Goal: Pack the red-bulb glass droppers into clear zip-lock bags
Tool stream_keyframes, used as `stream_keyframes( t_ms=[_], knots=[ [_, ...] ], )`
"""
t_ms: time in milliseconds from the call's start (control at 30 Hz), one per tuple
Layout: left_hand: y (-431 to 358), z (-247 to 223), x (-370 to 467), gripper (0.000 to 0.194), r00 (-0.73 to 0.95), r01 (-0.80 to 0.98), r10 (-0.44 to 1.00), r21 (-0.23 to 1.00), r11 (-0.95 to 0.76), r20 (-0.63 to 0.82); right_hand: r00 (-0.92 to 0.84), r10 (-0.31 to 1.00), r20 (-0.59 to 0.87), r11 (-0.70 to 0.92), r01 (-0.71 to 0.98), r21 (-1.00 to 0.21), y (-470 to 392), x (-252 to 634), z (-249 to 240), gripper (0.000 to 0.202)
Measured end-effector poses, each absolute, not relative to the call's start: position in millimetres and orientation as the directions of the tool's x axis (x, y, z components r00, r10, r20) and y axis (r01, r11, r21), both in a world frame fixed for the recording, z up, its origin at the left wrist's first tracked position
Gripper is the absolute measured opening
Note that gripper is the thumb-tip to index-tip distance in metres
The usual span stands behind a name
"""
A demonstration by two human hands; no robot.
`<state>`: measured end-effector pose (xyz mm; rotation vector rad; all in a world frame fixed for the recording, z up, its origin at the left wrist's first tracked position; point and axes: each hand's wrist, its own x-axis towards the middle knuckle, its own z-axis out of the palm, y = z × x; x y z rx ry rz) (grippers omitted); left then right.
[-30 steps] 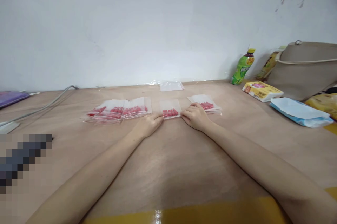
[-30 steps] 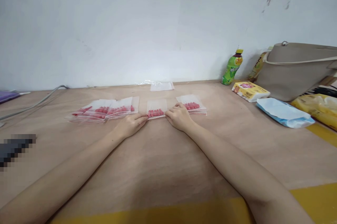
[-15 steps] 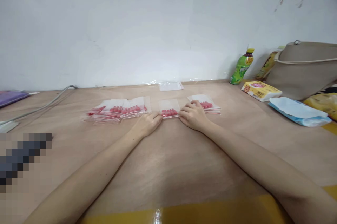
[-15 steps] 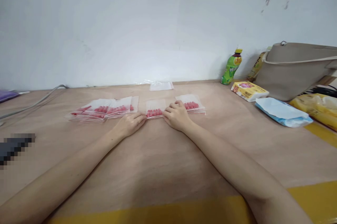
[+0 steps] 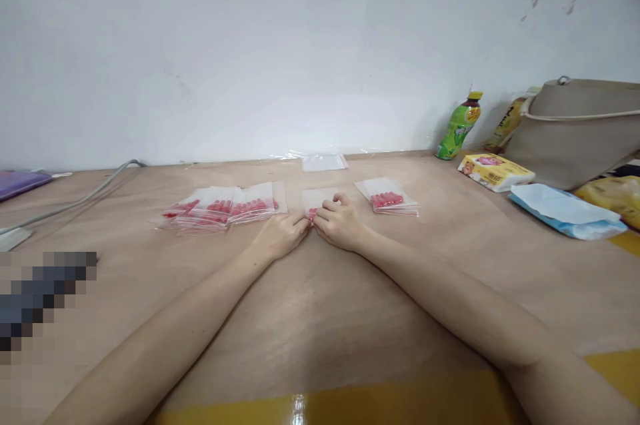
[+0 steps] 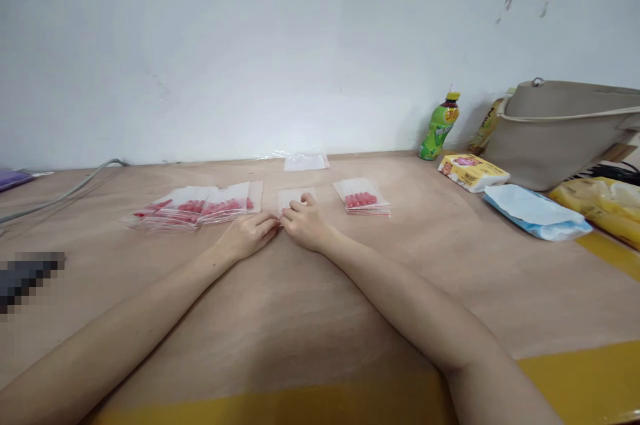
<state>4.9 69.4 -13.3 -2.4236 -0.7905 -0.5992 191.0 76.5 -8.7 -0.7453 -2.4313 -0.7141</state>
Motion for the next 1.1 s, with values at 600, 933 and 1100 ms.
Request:
stream_keyframes(
  t_ms=[600, 933, 1100],
  knots=[
    [67, -14, 0, 0.031, 0.666, 0.687, 0.444, -0.261, -0.678, 0.599, -0.641, 0.430, 0.635, 0.664, 0.701, 0.258, 75, 252, -14, 0.018],
    [60, -6, -6, 0.036, 0.630, 0.713, 0.499, -0.190, -0.675, 0.595, -0.527, 0.577, 0.624, 0.706, 0.706, -0.056, 83, 242, -23, 0.018],
    [74, -6, -23, 0.035, 0.509, 0.841, 0.593, -0.212, -0.498, 0.624, -0.413, 0.570, 0.710, 0.703, 0.693, -0.162, 92, 260, -11, 0.031]
  ],
)
